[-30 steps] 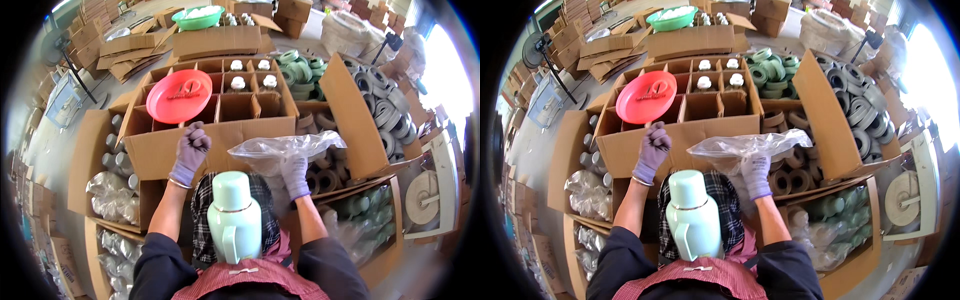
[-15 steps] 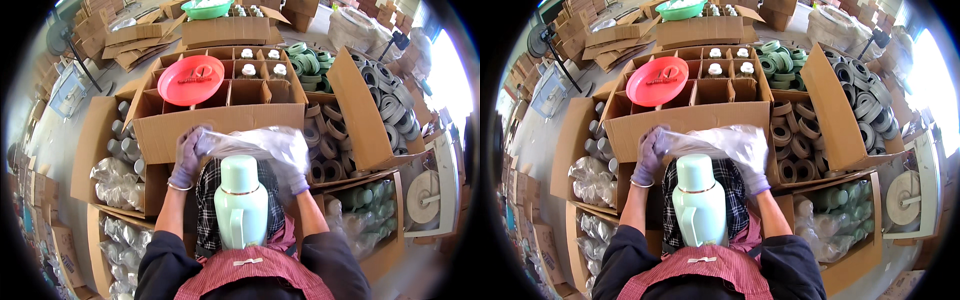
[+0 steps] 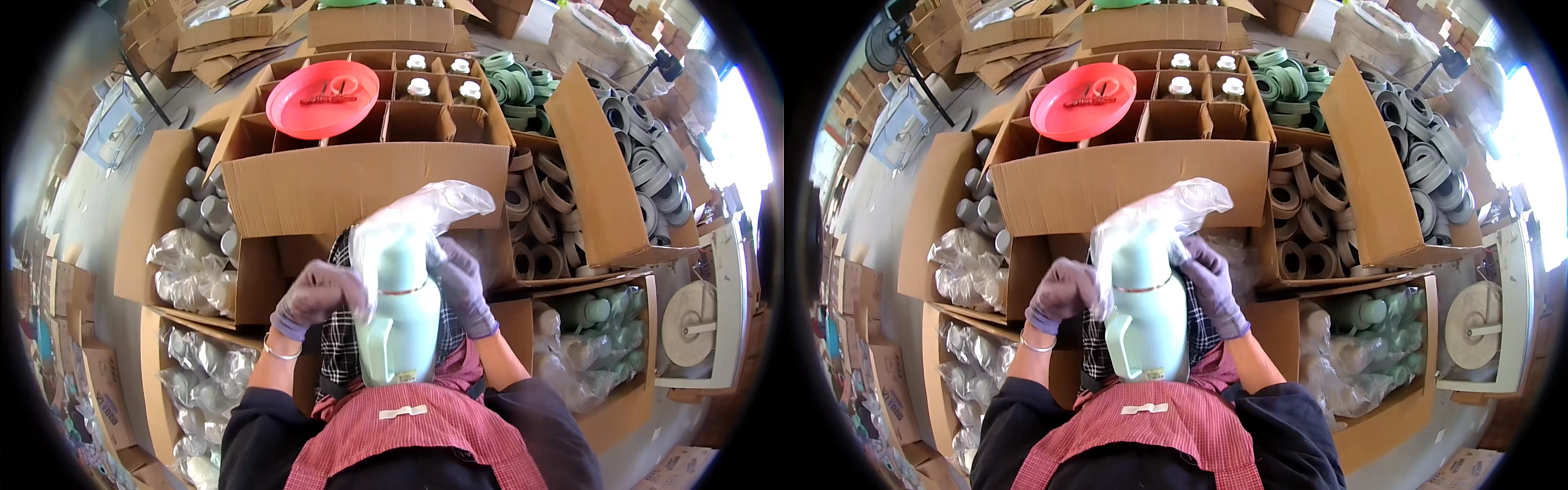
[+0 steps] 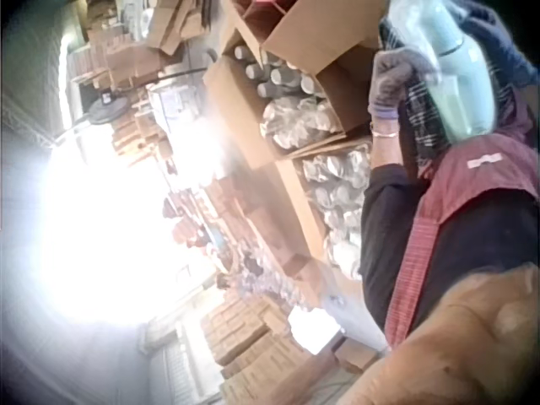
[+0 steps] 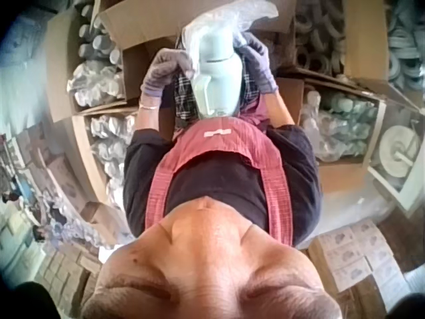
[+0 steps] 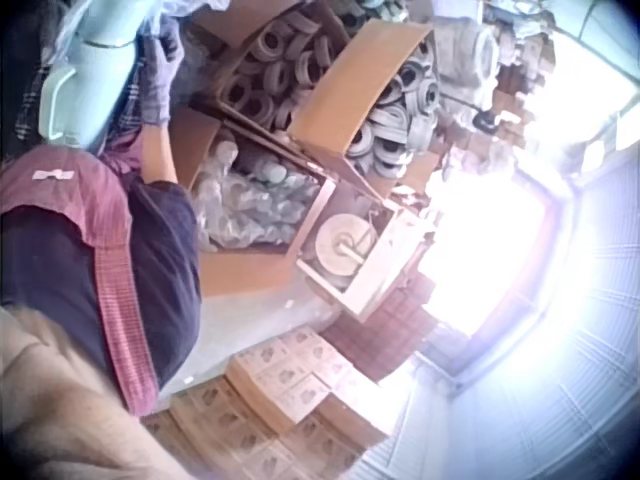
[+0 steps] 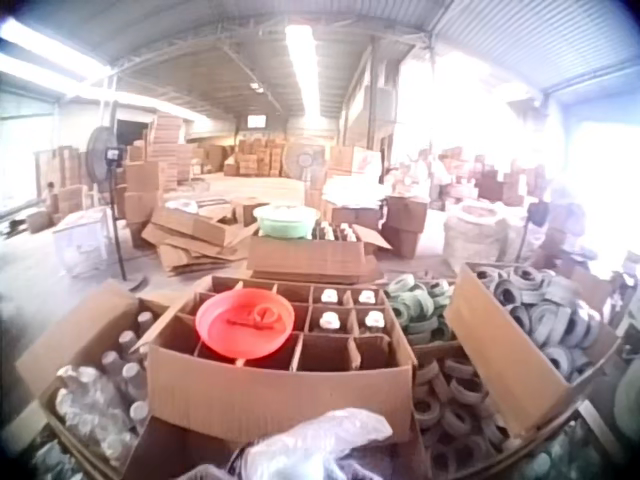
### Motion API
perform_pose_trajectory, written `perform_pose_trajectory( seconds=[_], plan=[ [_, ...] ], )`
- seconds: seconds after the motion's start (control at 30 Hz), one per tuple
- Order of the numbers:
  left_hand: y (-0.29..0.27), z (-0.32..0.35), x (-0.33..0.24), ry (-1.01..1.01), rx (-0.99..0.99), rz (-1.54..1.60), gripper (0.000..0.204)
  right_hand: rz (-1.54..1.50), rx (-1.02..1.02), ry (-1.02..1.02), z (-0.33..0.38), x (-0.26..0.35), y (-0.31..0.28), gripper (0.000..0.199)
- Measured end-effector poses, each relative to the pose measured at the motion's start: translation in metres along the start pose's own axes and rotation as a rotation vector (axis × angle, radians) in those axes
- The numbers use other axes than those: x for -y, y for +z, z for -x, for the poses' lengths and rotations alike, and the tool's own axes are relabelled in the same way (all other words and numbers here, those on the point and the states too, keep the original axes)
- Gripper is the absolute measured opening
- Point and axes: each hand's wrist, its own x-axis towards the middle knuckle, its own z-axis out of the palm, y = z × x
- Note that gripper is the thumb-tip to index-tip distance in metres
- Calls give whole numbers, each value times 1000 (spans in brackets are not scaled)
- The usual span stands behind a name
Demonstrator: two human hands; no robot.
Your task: The person assembles white and green kettles by inserting internal components, screwing on lids, and placing them into plastic bags. They handle various kettle parts and lids while sitting on the floor surrounded by cardboard boxes.
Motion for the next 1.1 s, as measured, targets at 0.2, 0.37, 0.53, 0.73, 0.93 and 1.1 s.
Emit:
perform_pose_trajectory(
  seconds=[0.2,0.37,0.53,0.73,0.93,1.1],
  plan=[
    [-30,13,30,327,-312,401,42,-350,-142,39,-9,-36,-31,24],
    [12,-10,-24,-179,217,-162,39,367,-90,-165,-9,-65,-45,35],
    [24,33,-20,-683,425,-447,24,969,10,-331,43,-50,-26,35],
    [32,103,97,-744,464,-179,41,1322,439,-381,150,-17,-28,25],
    [146,12,65,-518,519,-122,55,810,-66,-83,101,84,10,57],
    [174,-6,113,-460,803,-223,60,840,-78,220,74,49,14,68]
  ],
)
